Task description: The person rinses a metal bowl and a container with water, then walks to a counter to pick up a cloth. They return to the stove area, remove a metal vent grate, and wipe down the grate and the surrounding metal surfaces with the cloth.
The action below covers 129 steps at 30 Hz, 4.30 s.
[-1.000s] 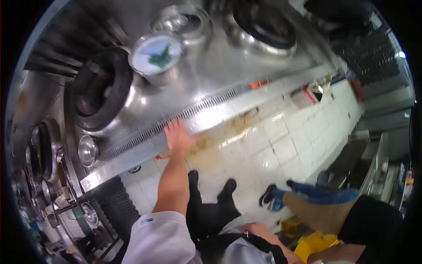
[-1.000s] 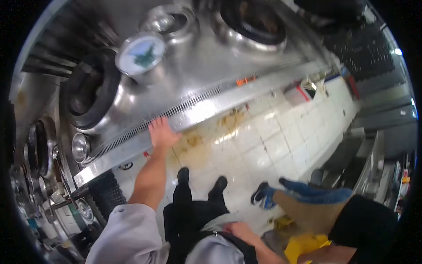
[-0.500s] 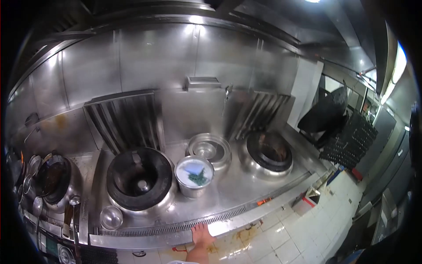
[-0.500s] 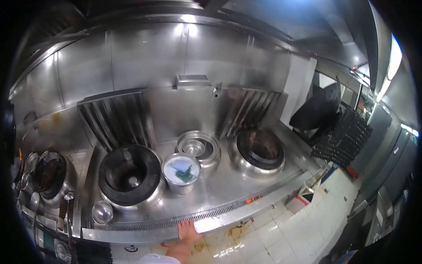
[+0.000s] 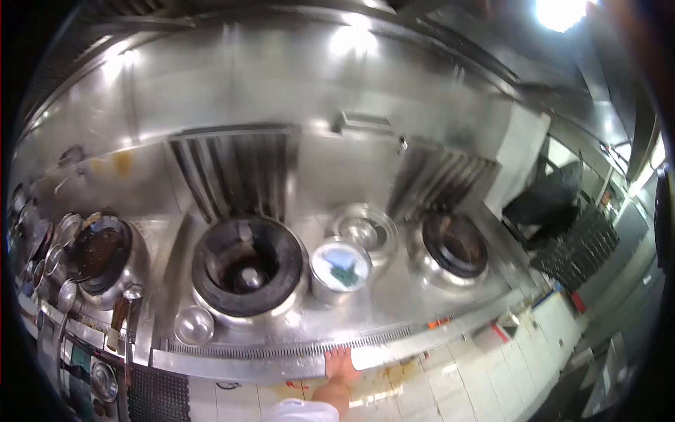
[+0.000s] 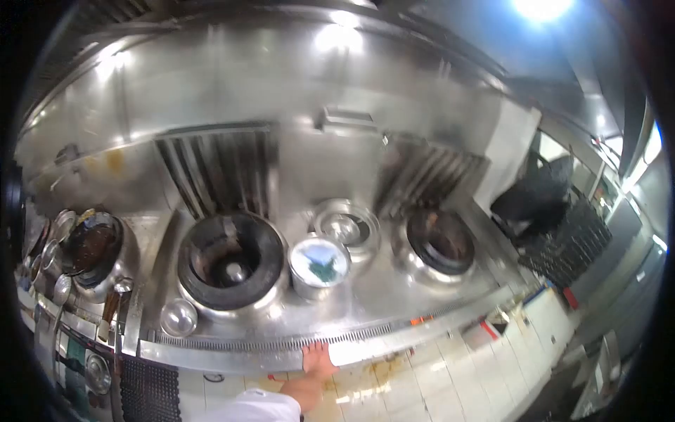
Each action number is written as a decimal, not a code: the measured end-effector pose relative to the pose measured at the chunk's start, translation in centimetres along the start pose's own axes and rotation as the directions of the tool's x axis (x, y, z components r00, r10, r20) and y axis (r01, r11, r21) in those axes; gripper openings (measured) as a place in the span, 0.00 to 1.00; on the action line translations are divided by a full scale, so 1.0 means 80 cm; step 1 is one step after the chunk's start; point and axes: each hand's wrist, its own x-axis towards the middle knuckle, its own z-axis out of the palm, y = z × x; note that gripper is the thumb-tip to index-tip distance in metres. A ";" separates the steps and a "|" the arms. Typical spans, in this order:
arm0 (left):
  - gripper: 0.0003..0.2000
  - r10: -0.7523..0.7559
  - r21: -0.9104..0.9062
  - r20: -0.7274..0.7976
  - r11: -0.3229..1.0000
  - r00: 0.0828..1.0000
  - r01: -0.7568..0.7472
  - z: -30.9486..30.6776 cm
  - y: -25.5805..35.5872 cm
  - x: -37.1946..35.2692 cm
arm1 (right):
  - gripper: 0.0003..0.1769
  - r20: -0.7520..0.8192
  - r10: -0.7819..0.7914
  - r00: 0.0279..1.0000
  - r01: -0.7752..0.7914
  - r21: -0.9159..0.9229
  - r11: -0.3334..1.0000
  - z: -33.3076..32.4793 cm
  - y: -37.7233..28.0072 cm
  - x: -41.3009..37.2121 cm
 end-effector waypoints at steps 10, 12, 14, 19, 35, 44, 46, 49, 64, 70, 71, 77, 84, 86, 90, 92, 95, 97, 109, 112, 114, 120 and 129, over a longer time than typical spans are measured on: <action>0.36 -0.040 -0.016 0.017 0.999 0.999 0.041 0.012 0.009 0.012 | 0.08 -0.070 -0.437 0.897 0.442 0.188 0.877 -0.022 -0.081 -0.007; 0.38 -0.022 0.050 0.038 0.999 0.999 0.020 -0.003 0.016 0.013 | 0.13 -0.245 -0.505 0.828 0.556 0.242 0.795 -0.017 -0.082 -0.005; 0.39 0.044 0.075 -0.129 0.997 0.991 -0.035 0.019 0.012 0.014 | 0.06 -0.199 -0.477 0.856 0.511 0.193 0.838 -0.026 -0.114 0.002; 0.39 0.001 0.077 0.004 0.997 1.000 -0.001 0.005 0.022 0.016 | 0.04 -0.280 -0.369 0.886 0.436 0.236 0.869 -0.015 -0.148 0.006; 0.36 -0.024 0.113 0.084 0.993 0.996 0.015 -0.003 0.028 0.021 | 0.09 -0.141 0.210 0.967 -0.085 0.601 0.795 0.031 -0.105 -0.154; 0.37 -0.025 0.126 0.063 0.992 0.998 0.017 0.004 0.030 0.025 | 0.07 -0.173 -0.031 0.984 0.097 0.384 0.918 -0.025 -0.086 -0.065; 0.37 -0.009 0.119 0.028 0.993 1.000 0.006 0.010 0.028 0.027 | 0.07 -0.207 -0.079 0.975 0.153 0.371 0.916 -0.043 -0.070 -0.054; 0.38 -0.018 0.112 0.072 0.994 0.997 0.010 0.010 0.028 0.031 | 0.05 -0.208 -0.162 0.965 0.219 0.291 0.931 -0.059 -0.043 -0.035; 0.46 -0.281 0.343 0.318 0.924 0.905 0.167 0.016 0.048 0.058 | 0.12 -0.462 -0.014 0.887 0.149 0.257 0.955 -0.337 0.345 -0.080; 0.33 -0.200 0.060 0.587 0.977 0.785 0.204 0.068 -0.033 0.115 | 0.15 -0.275 -0.081 0.958 0.140 0.202 0.969 -0.402 0.421 -0.049; 0.30 -0.127 -0.104 0.699 0.955 0.704 0.276 0.092 -0.076 0.139 | 0.15 -0.255 -0.107 0.961 0.156 0.181 0.971 -0.407 0.423 -0.039; 0.19 -0.728 -0.971 0.204 -0.235 0.654 0.042 -0.112 -0.026 0.242 | 0.11 -0.220 -0.197 0.956 0.233 0.156 0.960 -0.423 0.404 0.071; 0.14 -0.752 -0.949 0.115 0.110 0.649 0.296 -0.071 -0.154 0.308 | 0.14 -0.323 0.201 0.925 -0.223 -0.034 0.974 -0.375 0.467 0.216; 0.21 -0.768 -0.972 0.142 0.012 0.624 0.235 -0.086 -0.126 0.301 | 0.10 -0.472 0.038 0.881 0.012 0.102 0.995 -0.336 0.471 0.295; 0.13 -0.806 -0.952 0.226 -0.062 0.547 0.301 -0.089 -0.108 0.285 | 0.15 -0.566 0.023 0.824 0.473 0.709 0.523 -0.376 0.323 0.380; 0.13 -0.805 -0.976 0.103 0.030 0.584 0.215 -0.078 -0.096 0.272 | 0.19 -0.467 0.071 0.882 0.401 0.820 0.409 -0.429 0.259 0.381; 0.11 -0.783 -0.964 0.145 0.026 0.605 0.264 -0.077 -0.076 0.249 | 0.17 -0.441 0.052 0.896 0.369 0.806 0.463 -0.465 0.218 0.395; 0.11 -0.772 -0.973 0.155 -0.011 0.617 0.230 -0.085 -0.051 0.237 | 0.13 -0.424 -0.006 0.906 0.334 0.704 0.627 -0.467 0.229 0.418; 0.09 -0.718 -0.970 0.166 0.003 0.676 0.242 -0.078 0.084 0.218 | 0.11 -0.341 0.058 0.938 0.241 0.764 0.599 -0.476 0.327 0.284; 0.08 -0.627 -0.987 0.103 0.034 0.772 0.160 -0.065 0.128 0.230 | 0.11 -0.358 0.085 0.930 0.243 0.771 0.588 -0.504 0.363 0.221; 0.09 -0.583 -0.964 0.160 0.082 0.797 0.253 -0.068 0.162 0.241 | 0.10 -0.321 0.093 0.942 0.212 0.787 0.579 -0.523 0.396 0.178; 0.10 -0.448 -0.925 0.227 0.178 0.864 0.336 -0.062 0.281 0.305 | 0.08 -0.302 0.162 0.939 0.191 0.853 0.485 -0.535 0.515 0.110; 0.06 -0.287 -0.887 0.244 0.319 0.926 0.333 -0.007 0.353 0.401 | 0.09 -0.294 0.260 0.920 0.232 0.942 0.244 -0.514 0.624 0.085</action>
